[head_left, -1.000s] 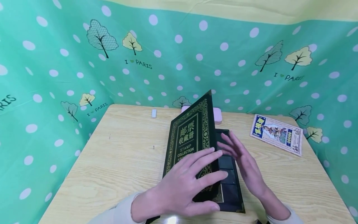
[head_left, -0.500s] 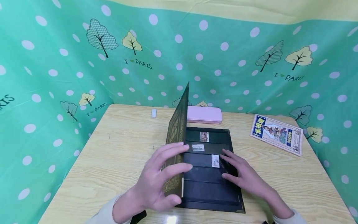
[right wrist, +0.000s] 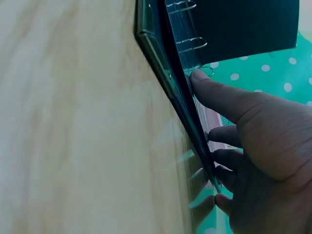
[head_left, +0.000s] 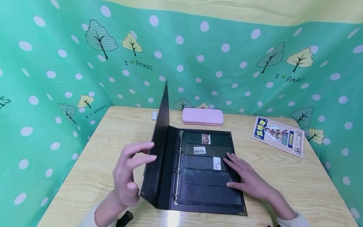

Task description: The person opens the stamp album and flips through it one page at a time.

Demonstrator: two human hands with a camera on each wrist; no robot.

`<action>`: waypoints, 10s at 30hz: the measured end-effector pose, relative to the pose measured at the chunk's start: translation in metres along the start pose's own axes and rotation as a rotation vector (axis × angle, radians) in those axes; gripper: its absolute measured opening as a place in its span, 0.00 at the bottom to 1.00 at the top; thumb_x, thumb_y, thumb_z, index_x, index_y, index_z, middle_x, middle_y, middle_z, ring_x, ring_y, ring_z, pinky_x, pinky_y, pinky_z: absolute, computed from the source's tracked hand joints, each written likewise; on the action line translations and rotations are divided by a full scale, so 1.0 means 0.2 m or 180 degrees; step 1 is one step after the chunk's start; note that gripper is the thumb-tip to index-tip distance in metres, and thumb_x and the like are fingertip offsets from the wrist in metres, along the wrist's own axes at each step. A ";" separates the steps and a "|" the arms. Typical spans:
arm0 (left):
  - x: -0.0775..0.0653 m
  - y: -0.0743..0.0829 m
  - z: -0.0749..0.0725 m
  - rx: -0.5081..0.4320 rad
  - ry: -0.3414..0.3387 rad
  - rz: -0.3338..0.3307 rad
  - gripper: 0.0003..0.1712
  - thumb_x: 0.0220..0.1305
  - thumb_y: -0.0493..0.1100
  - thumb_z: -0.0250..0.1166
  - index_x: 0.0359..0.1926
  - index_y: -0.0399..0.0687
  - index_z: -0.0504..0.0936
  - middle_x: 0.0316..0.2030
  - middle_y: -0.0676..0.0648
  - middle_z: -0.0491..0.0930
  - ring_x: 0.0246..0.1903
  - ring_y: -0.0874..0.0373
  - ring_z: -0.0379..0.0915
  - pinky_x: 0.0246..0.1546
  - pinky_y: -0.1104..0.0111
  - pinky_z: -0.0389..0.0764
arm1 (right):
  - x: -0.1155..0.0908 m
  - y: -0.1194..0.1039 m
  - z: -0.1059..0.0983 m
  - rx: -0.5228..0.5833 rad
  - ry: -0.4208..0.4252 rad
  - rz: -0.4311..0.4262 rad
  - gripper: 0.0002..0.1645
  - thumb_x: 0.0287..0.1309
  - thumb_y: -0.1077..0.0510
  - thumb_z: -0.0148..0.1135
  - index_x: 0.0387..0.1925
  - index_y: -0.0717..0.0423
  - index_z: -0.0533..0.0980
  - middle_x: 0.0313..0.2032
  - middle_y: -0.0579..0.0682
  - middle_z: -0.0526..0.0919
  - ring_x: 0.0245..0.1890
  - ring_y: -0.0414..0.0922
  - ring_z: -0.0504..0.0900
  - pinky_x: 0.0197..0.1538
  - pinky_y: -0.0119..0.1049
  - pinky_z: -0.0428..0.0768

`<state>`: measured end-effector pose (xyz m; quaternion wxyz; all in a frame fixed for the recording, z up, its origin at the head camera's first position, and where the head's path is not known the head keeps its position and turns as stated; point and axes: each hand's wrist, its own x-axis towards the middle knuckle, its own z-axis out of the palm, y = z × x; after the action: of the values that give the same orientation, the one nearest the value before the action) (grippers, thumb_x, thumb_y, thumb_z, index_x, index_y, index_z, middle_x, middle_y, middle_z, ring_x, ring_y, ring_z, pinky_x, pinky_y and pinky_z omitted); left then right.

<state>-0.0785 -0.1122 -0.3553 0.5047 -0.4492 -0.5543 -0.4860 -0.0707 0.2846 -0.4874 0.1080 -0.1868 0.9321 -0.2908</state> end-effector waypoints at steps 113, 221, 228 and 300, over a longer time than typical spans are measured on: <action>-0.82 -0.04 -0.29 0.1464 -0.2839 -0.2743 0.49 0.63 0.58 0.83 0.79 0.44 0.76 0.83 0.41 0.67 0.85 0.36 0.52 0.86 0.40 0.42 | 0.13 0.19 -0.19 0.0107 0.0748 -0.0016 0.42 0.77 0.50 0.71 0.83 0.56 0.68 0.81 0.66 0.68 0.80 0.72 0.64 0.75 0.75 0.66; -0.73 -0.01 -0.35 0.2017 -0.2981 -0.3368 0.50 0.72 0.64 0.74 0.83 0.43 0.71 0.85 0.23 0.49 0.84 0.21 0.36 0.83 0.31 0.34 | 0.23 0.11 -0.37 0.1706 0.0699 -0.0446 0.34 0.87 0.65 0.52 0.86 0.67 0.57 0.47 0.55 0.91 0.37 0.45 0.90 0.41 0.41 0.92; -0.66 0.04 -0.30 0.1985 -0.3127 -0.3299 0.47 0.73 0.58 0.75 0.83 0.43 0.71 0.84 0.26 0.55 0.83 0.24 0.47 0.79 0.28 0.52 | 0.20 0.05 -0.38 0.1722 0.0737 -0.0561 0.29 0.88 0.65 0.48 0.82 0.68 0.65 0.51 0.43 0.89 0.40 0.43 0.90 0.46 0.35 0.91; -0.31 0.05 0.19 0.0470 -0.1920 -0.2583 0.32 0.79 0.52 0.68 0.80 0.61 0.77 0.70 0.52 0.84 0.60 0.54 0.87 0.56 0.49 0.89 | 0.20 -0.40 -0.09 0.3236 -0.0268 -0.2067 0.48 0.84 0.32 0.04 0.90 0.54 0.26 0.86 0.65 0.56 0.86 0.53 0.61 0.84 0.39 0.61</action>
<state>-0.0679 -0.0744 -0.4176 0.1233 -0.2812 -0.8380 -0.4511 -0.0887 0.2163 -0.4306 0.1262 -0.3982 0.5666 -0.7103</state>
